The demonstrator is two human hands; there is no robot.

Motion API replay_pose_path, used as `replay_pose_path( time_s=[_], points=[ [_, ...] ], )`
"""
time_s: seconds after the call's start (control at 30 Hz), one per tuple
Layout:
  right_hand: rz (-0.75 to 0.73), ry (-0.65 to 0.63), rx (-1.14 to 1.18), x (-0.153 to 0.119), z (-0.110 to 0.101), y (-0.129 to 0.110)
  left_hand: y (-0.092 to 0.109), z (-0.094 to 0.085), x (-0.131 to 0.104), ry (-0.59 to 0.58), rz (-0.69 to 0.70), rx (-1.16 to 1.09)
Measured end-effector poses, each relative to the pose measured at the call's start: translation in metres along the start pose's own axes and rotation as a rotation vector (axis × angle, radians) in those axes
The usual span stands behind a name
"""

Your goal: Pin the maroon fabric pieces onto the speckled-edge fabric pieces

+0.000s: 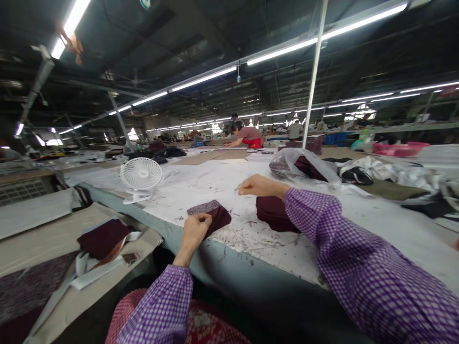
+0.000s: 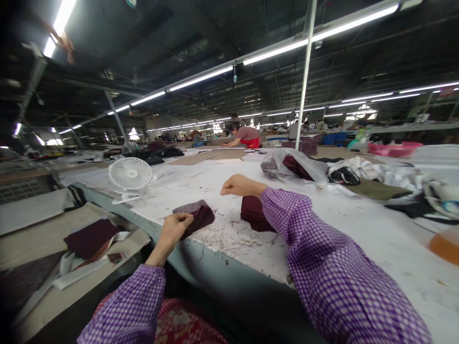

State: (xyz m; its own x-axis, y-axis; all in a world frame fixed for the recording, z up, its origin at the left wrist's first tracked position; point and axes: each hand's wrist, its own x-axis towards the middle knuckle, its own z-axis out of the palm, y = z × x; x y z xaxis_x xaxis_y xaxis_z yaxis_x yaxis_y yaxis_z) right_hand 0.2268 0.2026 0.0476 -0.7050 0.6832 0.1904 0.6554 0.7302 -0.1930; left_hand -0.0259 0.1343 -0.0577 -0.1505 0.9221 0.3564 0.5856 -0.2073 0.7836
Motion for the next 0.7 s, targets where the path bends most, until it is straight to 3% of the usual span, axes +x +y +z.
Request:
replay_pose_path(
  time_s=[0.07, 0.17, 0.3, 0.37, 0.43, 0.53, 0.6, 0.7],
  points=[
    [-0.183, -0.043, -0.001, 0.012, 0.025, -0.027, -0.004, 0.001, 0.002, 0.004, -0.005, 0.015],
    [-0.292, 0.04, -0.074, 0.022, 0.054, -0.051, -0.005, 0.002, 0.002, 0.005, -0.01, 0.032],
    [-0.408, 0.275, -0.102, 0.02, 0.061, -0.062, -0.001, 0.002, 0.0, -0.01, -0.009, 0.044],
    [-0.457, 0.294, -0.082, 0.017, 0.058, -0.065, 0.0, 0.002, 0.0, -0.012, -0.011, 0.046],
    [-0.439, 0.156, -0.118, 0.016, 0.057, -0.066, 0.001, 0.001, 0.0, -0.002, -0.018, 0.039],
    [-0.228, -0.075, -0.292, 0.014, 0.057, -0.064, 0.001, 0.001, 0.0, 0.024, -0.045, -0.005],
    [-0.119, -0.04, -0.367, 0.012, 0.06, -0.063, 0.0, 0.003, 0.0, 0.042, -0.07, -0.06],
    [-0.178, 0.047, -0.335, 0.011, 0.066, -0.061, -0.003, 0.007, 0.001, 0.093, -0.119, -0.194]
  ],
)
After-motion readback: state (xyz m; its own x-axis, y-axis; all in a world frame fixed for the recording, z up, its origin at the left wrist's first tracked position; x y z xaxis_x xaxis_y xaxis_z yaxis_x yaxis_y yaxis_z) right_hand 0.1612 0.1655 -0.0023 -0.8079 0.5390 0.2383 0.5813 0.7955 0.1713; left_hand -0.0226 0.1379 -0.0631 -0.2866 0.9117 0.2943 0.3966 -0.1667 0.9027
